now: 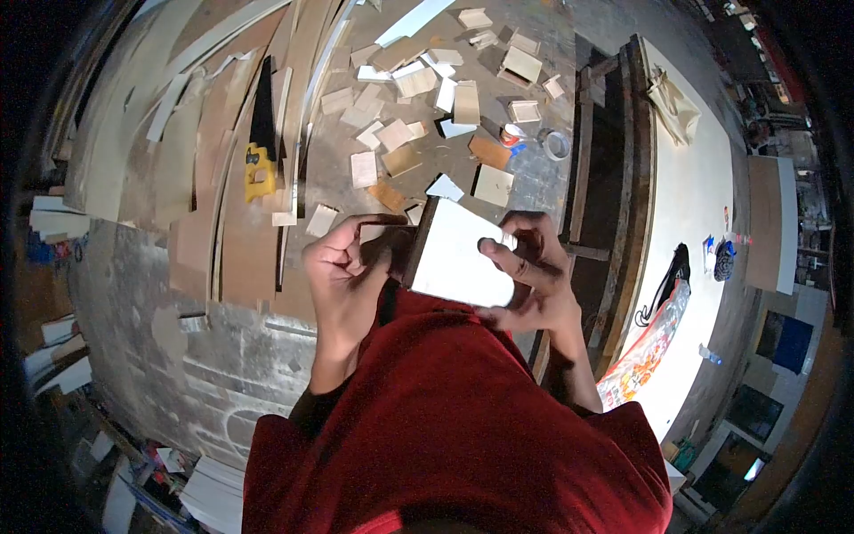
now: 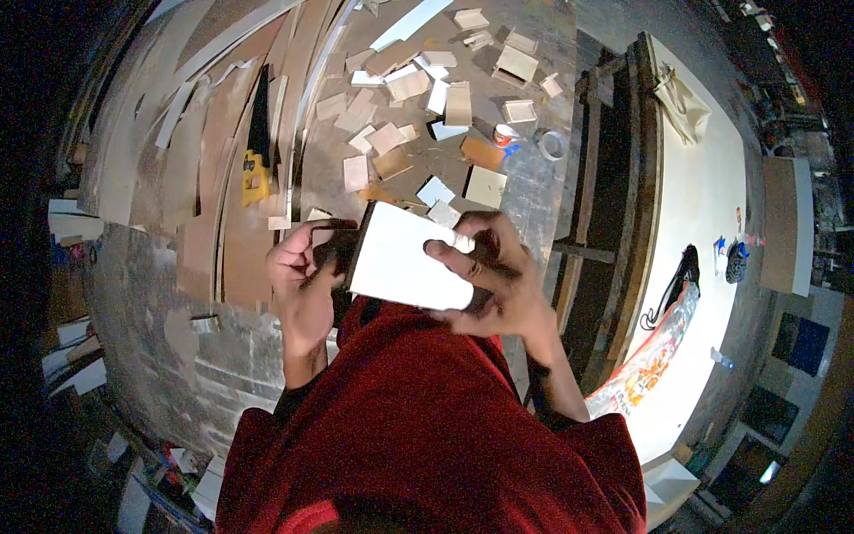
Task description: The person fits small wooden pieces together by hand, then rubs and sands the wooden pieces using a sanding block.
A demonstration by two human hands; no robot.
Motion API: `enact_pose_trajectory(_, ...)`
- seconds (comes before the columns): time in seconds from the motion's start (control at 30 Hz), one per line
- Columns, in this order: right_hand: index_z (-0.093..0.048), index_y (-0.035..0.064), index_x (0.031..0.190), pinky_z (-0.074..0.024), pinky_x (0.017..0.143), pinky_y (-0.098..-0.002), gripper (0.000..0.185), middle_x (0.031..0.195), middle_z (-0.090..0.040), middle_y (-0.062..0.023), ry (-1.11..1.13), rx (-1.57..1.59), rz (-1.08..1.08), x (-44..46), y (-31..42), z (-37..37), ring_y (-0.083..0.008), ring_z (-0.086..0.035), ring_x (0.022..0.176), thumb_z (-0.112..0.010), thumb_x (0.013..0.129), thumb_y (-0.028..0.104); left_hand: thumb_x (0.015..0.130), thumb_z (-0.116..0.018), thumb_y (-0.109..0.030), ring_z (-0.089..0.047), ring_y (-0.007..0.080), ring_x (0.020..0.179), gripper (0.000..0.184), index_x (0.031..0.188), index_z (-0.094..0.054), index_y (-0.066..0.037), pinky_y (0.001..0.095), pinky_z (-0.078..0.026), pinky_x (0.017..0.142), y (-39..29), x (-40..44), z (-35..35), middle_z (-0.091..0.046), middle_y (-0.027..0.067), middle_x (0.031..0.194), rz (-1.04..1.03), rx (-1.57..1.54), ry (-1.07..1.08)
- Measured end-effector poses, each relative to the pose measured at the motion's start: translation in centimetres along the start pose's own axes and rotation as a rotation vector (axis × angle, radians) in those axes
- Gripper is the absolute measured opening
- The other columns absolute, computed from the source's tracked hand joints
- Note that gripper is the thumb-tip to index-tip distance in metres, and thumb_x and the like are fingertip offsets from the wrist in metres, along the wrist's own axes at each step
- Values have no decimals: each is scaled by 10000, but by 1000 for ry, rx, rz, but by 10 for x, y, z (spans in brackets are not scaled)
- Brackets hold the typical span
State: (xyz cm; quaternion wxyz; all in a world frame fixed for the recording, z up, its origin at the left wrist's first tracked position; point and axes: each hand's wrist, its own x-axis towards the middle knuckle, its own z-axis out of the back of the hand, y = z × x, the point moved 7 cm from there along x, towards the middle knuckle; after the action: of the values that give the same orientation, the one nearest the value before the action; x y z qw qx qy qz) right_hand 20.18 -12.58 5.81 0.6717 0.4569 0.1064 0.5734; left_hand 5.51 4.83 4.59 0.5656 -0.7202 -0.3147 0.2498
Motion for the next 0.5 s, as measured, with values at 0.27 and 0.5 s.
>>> enact_pose_trajectory(0.27, -668, 38, 1265, -467, 829, -377, 738, 1147, -484, -182, -73, 25, 81, 17, -5, 16, -296, -520, 1050, -862, 611, 321, 910, -680, -30, -637, 96, 692, 169, 1041, -669, 74, 237, -560, 570, 6, -6, 0, -691, 94, 858, 69, -69, -12)
enact_pose_trajectory(0.5, -731, 92, 1181, -496, 811, -375, 686, 1137, -522, -139, 75, 29, 15, -7, -6, 4, -282, -559, 990, -867, 568, 368, 918, -674, -63, -633, 111, 682, 171, 1033, -677, 63, 241, -525, 531, 2, -8, 18, -689, 81, 883, 126, -108, -235)
